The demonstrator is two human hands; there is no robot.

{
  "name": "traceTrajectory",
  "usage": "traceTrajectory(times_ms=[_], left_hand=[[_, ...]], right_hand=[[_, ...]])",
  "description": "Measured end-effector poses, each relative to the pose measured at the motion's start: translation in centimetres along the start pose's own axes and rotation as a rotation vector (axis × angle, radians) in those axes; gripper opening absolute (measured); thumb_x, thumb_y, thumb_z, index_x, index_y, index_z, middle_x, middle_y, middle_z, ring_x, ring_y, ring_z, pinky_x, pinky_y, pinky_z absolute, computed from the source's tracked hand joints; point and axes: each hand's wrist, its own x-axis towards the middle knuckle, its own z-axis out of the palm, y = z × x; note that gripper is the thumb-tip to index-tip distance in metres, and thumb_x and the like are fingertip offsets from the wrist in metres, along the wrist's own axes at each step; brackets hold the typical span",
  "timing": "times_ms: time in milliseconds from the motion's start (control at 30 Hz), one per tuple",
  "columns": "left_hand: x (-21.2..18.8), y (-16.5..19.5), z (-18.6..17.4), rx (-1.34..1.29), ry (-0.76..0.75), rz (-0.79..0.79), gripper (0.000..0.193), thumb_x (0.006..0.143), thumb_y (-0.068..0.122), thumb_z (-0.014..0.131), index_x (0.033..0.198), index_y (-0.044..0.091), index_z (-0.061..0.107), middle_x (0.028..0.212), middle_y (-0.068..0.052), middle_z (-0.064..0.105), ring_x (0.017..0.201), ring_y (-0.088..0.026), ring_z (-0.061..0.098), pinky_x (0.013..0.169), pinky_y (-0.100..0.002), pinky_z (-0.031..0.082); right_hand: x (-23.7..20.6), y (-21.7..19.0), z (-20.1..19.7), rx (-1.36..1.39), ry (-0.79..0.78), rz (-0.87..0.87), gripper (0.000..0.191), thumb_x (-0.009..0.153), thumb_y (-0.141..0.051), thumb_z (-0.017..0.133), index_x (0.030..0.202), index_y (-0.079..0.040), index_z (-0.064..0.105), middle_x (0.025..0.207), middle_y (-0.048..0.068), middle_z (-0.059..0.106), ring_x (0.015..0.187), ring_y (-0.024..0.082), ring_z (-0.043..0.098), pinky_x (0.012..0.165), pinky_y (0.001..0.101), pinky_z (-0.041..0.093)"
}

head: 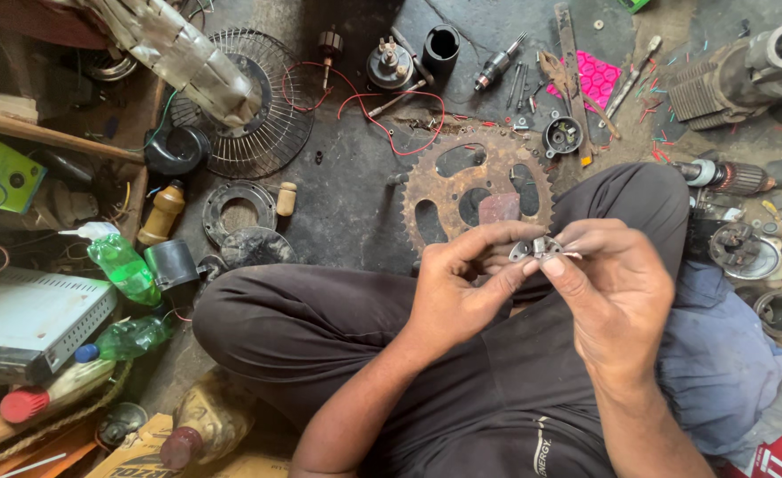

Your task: The person sits on the floor and uses a sanding block to smooth the edges of small metal components. They repeatedly rub each piece against the sanding block, inspect the edges, and place the finished pieces on a large gear resting on their lap.

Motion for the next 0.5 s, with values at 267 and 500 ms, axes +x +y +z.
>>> traceTrajectory(times_ms=[267, 500], left_hand=[[0.0, -1.4, -0.5, -0.283, -0.058, -0.109, 0.038, 0.101, 0.000, 0.071, 0.137, -0.007, 0.061, 0.123, -0.010, 0.071, 0.113, -0.012, 0.068, 0.100, -0.028, 0.057], [0.3, -1.9, -1.1, -0.450, -0.090, -0.254, 0.042, 0.100, 0.001, 0.070, 0.140, -0.006, 0.058, 0.121, -0.012, 0.072, 0.105, -0.013, 0.070, 0.095, -0.031, 0.059]], right_hand=[[0.4, -1.0, -1.1, -0.601, -0.133, -0.352, 0.015, 0.099, 0.007, 0.074, 0.111, 0.006, 0.065, 0.106, 0.015, 0.068, 0.094, 0.016, 0.069, 0.084, 0.0243, 0.058], [0.5, -0.3, -1.4, -0.468, -0.134, -0.285, 0.013, 0.099, 0.007, 0.074, 0.110, 0.005, 0.065, 0.108, 0.014, 0.066, 0.092, 0.015, 0.067, 0.081, 0.0230, 0.057]])
